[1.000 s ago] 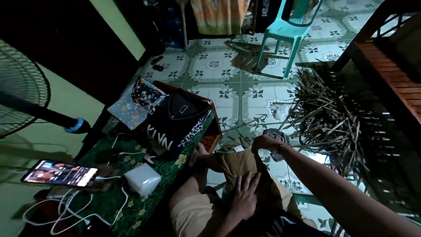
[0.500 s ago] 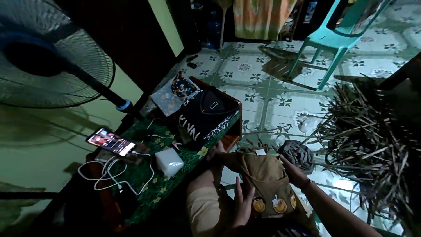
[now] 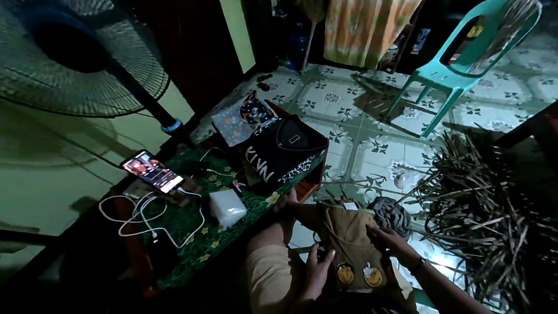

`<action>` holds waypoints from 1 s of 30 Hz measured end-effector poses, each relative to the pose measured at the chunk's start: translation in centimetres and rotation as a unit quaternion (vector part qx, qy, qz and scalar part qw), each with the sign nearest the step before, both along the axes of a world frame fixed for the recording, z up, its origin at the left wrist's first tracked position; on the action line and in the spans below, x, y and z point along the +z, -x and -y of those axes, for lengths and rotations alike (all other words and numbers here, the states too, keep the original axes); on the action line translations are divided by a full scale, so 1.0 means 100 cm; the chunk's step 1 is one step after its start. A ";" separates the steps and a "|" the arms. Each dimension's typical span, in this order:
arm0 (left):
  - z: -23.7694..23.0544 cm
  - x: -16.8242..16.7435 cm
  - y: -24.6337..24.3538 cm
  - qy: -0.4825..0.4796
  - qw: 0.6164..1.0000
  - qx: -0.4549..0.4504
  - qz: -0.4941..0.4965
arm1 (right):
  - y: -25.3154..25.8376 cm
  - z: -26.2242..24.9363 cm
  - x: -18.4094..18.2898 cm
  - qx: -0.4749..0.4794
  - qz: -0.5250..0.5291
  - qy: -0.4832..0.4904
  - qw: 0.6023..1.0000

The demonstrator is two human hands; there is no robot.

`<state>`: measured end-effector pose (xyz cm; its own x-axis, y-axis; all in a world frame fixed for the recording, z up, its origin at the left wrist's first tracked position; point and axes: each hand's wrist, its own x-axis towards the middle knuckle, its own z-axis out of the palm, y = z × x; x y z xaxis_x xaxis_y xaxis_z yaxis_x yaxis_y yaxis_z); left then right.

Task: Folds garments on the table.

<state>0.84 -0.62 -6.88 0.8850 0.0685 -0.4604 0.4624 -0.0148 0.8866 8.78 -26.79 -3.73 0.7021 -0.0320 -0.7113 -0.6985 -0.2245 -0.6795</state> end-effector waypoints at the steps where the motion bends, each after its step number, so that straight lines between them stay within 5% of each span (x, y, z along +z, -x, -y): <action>1: 0.000 0.000 0.000 -0.001 1.000 0.002 0.004 | -0.001 0.000 0.001 0.002 -0.005 0.001 1.000; 16: -0.002 0.004 0.002 0.024 0.999 -0.014 -0.025 | 0.004 0.005 0.014 0.088 -0.046 -0.071 0.992; 23: -0.005 -0.004 0.001 0.050 0.998 -0.022 -0.032 | 0.018 -0.003 0.032 0.046 -0.008 -0.217 0.975; 30: -0.003 -0.002 0.000 0.078 0.996 -0.020 -0.044 | 0.030 -0.018 0.035 0.004 -0.025 -0.214 0.976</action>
